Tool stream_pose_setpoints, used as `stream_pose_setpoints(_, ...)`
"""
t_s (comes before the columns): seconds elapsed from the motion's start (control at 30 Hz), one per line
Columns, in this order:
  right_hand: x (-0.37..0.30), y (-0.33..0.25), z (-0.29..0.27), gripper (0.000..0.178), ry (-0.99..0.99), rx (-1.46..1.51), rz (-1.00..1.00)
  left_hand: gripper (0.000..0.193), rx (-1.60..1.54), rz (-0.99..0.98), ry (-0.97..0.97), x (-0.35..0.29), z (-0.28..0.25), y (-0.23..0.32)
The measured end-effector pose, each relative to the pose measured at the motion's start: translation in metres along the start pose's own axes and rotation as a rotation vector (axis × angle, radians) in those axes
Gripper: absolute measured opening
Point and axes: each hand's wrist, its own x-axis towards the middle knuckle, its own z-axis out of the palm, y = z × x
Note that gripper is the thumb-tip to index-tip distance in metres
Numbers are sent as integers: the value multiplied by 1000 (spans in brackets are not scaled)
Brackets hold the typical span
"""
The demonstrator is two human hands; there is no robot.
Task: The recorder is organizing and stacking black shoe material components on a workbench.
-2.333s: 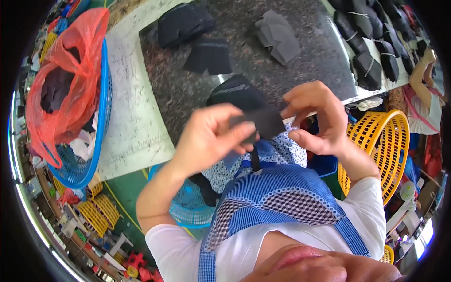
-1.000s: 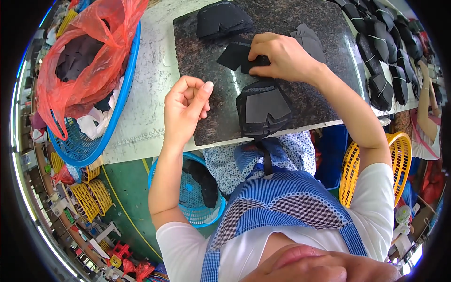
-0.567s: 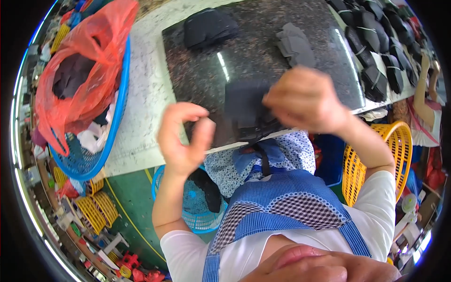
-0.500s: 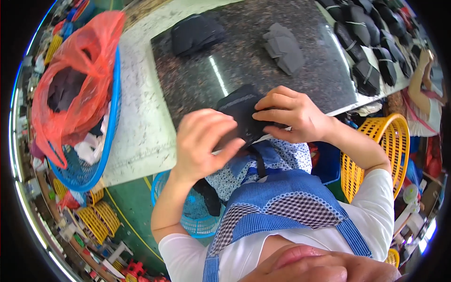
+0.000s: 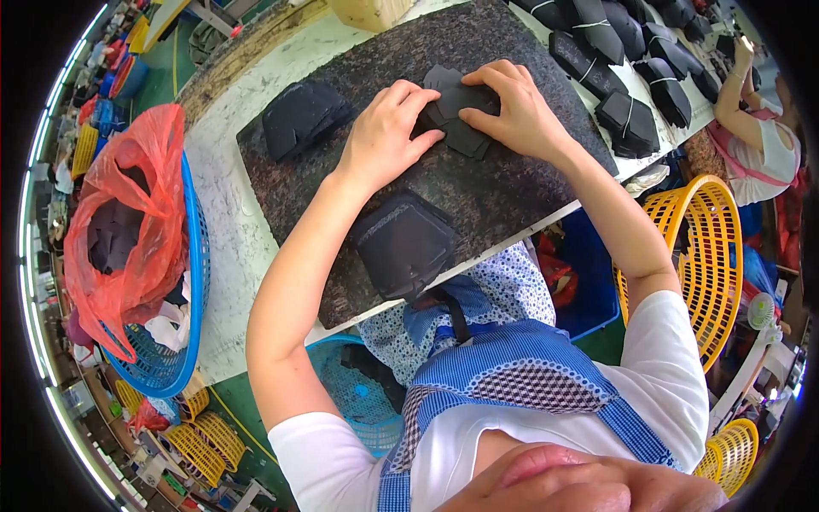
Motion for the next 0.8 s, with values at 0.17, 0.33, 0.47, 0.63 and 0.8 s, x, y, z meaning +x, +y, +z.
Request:
stream_pose_setpoints(0.17,8,3,-1,38,-23,130,4,44,-51,-38,66,-3,7,0)
stream_pose_setpoints(0.33,15,5,-2,33,-65,114,-16,42,-90,-92,80,-4,8,-1)
stream_pose_setpoints(0.47,25,12,-2,24,-158,135,17,41,-76,-82,106,-4,10,-1)
stream_pose_setpoints(0.63,18,-3,-12,13,-67,170,-131,40,-95,-122,87,-4,6,-1)
stream_pose_setpoints(0.8,10,-8,-25,13,94,142,-113,40,-71,-102,95,-4,6,-2)
